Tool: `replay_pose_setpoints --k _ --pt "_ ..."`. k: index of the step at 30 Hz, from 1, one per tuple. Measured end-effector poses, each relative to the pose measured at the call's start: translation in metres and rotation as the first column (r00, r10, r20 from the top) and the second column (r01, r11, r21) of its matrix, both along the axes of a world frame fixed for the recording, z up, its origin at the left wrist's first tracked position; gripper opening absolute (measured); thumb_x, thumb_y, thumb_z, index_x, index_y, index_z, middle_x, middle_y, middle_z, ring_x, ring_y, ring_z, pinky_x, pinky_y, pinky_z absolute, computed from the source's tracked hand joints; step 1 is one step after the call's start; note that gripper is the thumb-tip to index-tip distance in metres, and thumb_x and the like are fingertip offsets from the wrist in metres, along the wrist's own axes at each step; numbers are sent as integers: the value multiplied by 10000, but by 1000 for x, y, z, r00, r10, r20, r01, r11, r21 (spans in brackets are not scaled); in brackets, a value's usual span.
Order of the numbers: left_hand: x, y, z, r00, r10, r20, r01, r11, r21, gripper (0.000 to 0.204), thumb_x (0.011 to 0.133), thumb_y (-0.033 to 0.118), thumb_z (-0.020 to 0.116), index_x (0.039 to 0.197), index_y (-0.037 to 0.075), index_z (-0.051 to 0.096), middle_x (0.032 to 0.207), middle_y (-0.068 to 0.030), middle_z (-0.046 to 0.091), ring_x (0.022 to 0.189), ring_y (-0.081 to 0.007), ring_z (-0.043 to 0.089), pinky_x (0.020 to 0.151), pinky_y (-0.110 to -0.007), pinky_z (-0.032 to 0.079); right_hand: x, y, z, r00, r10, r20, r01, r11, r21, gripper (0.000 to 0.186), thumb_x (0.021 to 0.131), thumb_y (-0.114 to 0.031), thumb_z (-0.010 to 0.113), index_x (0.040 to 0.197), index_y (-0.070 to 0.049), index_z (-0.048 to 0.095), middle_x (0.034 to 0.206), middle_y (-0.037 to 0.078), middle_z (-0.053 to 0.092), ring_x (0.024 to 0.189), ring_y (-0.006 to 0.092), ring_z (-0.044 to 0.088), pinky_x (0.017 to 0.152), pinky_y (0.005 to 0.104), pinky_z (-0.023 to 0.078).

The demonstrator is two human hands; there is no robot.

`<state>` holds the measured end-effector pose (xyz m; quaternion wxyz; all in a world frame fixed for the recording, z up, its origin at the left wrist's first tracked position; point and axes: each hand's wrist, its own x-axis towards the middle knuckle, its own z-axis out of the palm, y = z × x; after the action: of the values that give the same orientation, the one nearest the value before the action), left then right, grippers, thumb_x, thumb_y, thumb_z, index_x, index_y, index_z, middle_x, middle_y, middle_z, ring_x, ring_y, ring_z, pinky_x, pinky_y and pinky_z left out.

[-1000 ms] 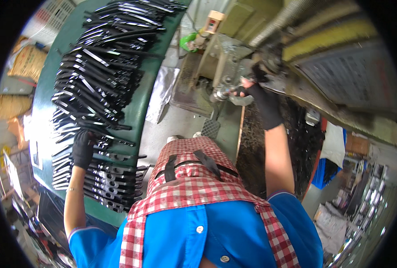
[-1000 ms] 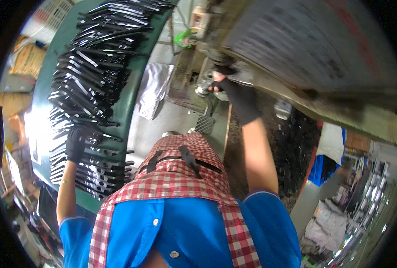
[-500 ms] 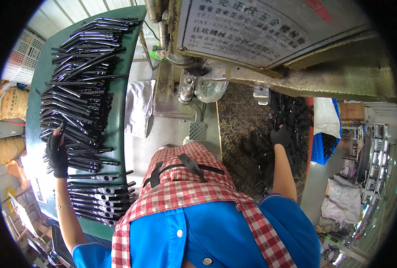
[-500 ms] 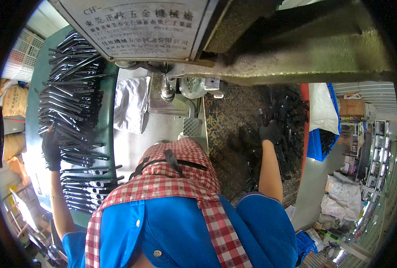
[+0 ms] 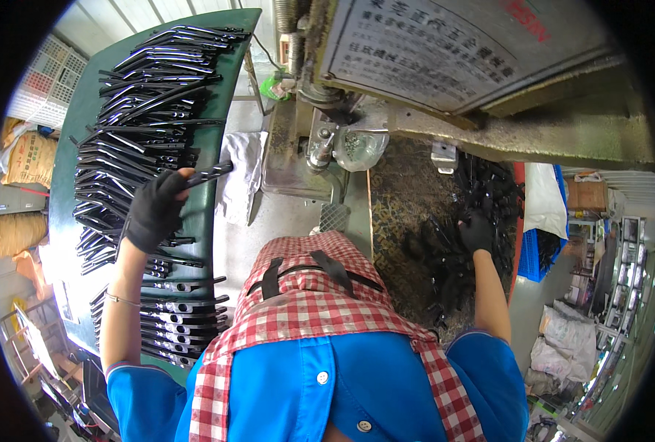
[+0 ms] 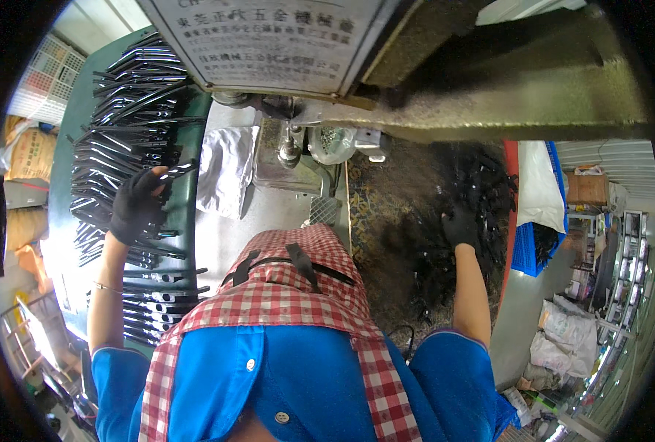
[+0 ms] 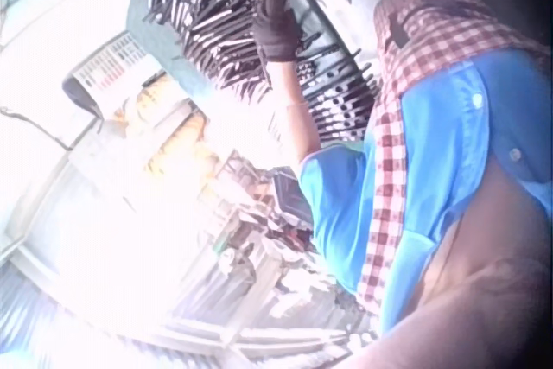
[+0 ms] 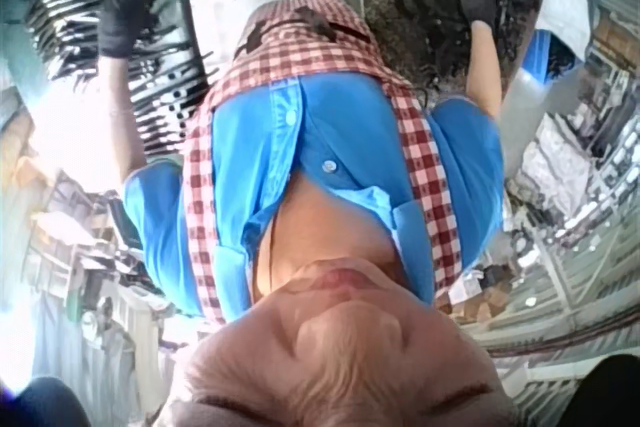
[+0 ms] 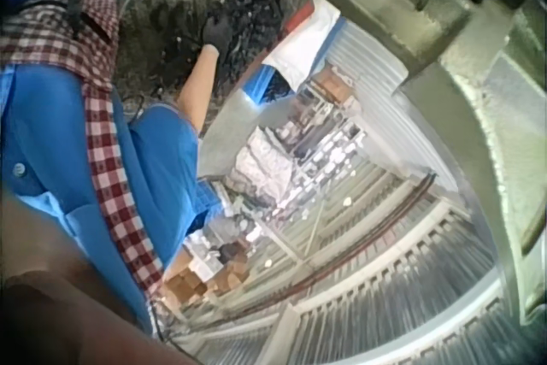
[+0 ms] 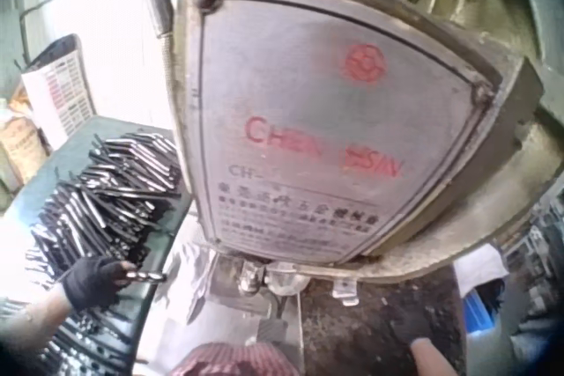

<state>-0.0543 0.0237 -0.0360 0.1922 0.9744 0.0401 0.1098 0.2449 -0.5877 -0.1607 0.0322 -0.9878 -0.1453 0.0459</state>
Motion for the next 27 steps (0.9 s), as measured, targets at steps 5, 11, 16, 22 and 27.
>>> replay_pose_setpoints --k 5,11,16,22,27 --pt "24 -31 -1 997 -72 -1 72 997 -4 231 887 254 589 1083 133 590 801 -105 632 629 -326 618 540 -426 475 -1 35 37 920 -273 282 25 758 651 211 855 -178 620 981 -9 596 955 143 661 890 294 614 812 381 486" --pt "73 -82 5 974 -213 -73 202 970 -135 293 904 390 557 1033 129 594 759 -128 631 660 -348 618 563 -447 462 -47 147 114 871 318 -374 491 -559 668 181 890 -180 567 928 -5 587 986 183 609 745 227 534 738 350 470" --pt "91 -98 5 961 -275 15 272 936 -222 305 902 414 558 1028 141 609 699 -121 615 643 -341 616 538 -444 448 -76 198 134 788 493 -369 616 -616 492 209 878 -183 544 952 8 589 1026 184 599 720 212 498 749 328 457" --pt "85 -90 15 953 -304 -10 299 940 -163 307 904 359 580 1007 69 597 704 -156 602 620 -357 598 540 -433 436 -83 206 121 744 521 -418 668 -567 482 241 885 -220 535 980 -10 605 998 149 628 744 193 512 747 324 461" --pt "82 -82 19 957 -289 -6 288 957 -14 255 891 365 585 960 121 598 639 -104 571 564 -322 585 501 -424 425 -96 233 112 753 535 -383 656 -558 509 280 934 -253 501 1024 -4 591 1047 171 621 752 194 534 684 313 483"
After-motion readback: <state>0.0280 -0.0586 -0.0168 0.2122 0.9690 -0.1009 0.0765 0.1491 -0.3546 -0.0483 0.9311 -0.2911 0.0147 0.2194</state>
